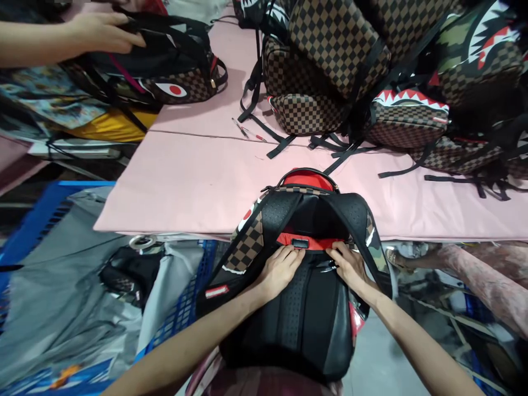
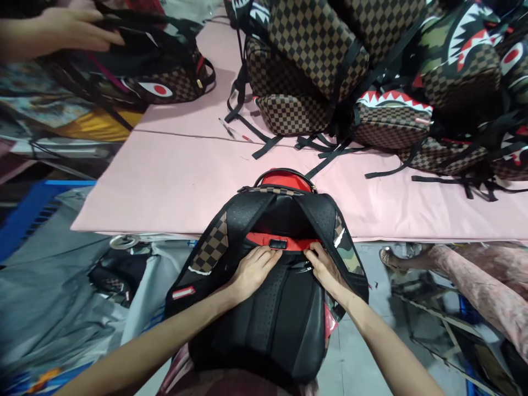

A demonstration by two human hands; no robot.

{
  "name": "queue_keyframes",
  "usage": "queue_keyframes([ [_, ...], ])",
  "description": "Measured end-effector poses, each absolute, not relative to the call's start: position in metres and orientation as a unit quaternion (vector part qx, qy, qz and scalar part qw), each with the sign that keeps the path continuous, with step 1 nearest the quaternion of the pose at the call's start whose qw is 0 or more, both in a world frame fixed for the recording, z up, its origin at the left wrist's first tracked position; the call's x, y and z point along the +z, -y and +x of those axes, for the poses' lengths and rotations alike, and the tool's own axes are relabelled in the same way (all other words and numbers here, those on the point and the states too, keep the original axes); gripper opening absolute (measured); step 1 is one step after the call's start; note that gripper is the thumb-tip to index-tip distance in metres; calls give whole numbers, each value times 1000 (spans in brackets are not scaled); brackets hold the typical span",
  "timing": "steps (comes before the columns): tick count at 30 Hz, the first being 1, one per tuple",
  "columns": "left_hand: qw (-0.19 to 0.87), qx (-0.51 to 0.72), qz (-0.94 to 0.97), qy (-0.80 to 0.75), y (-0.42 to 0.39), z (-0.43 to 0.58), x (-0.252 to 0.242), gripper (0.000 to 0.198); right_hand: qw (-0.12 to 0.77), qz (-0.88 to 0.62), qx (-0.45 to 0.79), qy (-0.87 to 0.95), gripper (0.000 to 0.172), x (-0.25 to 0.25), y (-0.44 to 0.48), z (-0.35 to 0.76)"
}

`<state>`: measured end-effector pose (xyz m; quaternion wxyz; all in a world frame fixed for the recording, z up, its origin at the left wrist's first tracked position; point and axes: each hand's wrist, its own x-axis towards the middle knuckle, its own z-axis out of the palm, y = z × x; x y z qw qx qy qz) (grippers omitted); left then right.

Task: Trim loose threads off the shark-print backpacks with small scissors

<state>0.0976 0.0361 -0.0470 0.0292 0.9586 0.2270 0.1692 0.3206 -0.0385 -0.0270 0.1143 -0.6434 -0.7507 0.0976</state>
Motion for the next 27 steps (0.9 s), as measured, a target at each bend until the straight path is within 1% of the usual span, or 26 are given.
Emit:
queue_keyframes([
  [4,45,154,960,-227,-35,96,-48,32,127,-658,106,735,54,-29,40,320],
  [6,51,160,960,-224,-37,98,-49,33,148,-667,120,720,56,-33,40,320],
  [8,57,176,957,-222,-44,101,-48,34,198,-673,139,699,61,-37,37,320],
  [11,61,208,945,-243,-59,107,-37,42,290,-665,165,668,73,-33,31,312],
  [13,54,223,941,-249,-67,105,-23,48,312,-645,166,678,77,-18,32,302],
  [16,23,236,940,-247,-72,83,-3,51,297,-571,118,756,71,11,46,294],
  [18,12,260,908,-329,-72,58,0,49,321,-575,54,751,59,23,60,302],
  [19,23,272,876,-398,-73,44,-2,52,339,-619,23,708,53,25,66,310],
  [20,52,278,838,-467,-73,30,-5,59,347,-684,2,642,46,24,71,321],
  [21,101,272,802,-522,-73,17,-9,67,337,-750,3,569,42,20,75,332],
  [23,234,232,743,-582,-72,-6,-13,78,285,-836,75,462,43,8,80,353],
  [25,364,184,705,-580,-65,-22,-7,75,254,-841,191,437,45,-2,85,364],
  [27,451,158,677,-559,-52,-29,8,68,285,-813,280,424,44,-5,91,364],
])
